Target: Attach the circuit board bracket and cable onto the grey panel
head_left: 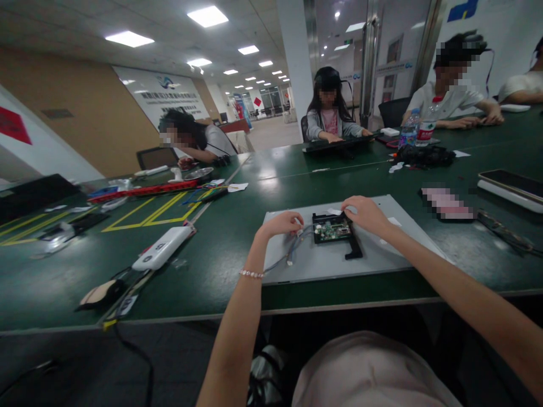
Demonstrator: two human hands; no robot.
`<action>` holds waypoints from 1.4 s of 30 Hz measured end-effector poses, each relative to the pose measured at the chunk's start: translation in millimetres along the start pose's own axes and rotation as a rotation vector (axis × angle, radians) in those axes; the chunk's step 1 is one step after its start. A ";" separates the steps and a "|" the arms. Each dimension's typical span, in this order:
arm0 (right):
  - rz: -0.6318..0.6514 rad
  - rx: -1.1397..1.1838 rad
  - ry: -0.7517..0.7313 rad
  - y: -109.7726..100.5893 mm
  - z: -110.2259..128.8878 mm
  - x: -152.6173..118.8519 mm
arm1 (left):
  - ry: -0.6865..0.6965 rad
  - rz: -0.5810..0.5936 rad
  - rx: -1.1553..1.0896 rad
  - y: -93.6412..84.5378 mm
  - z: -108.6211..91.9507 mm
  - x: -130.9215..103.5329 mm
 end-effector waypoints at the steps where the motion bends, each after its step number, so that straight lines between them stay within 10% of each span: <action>1: -0.003 -0.005 0.006 -1.2 -1.0 0.0 | -0.001 0.000 -0.001 0.1 0.0 -0.1; 42: 0.119 -0.049 0.081 3.9 -8.3 -3.0 | 0.028 -0.001 0.036 -1.2 -2.0 -1.0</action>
Point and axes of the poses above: each hand's wrist, its own x-axis towards the middle knuckle, its own y-axis out of the palm, z = x × y, the point moved 5 cm from there along x, towards the middle knuckle, and after that the axes turned 8 degrees about x, right-handed, at the moved point
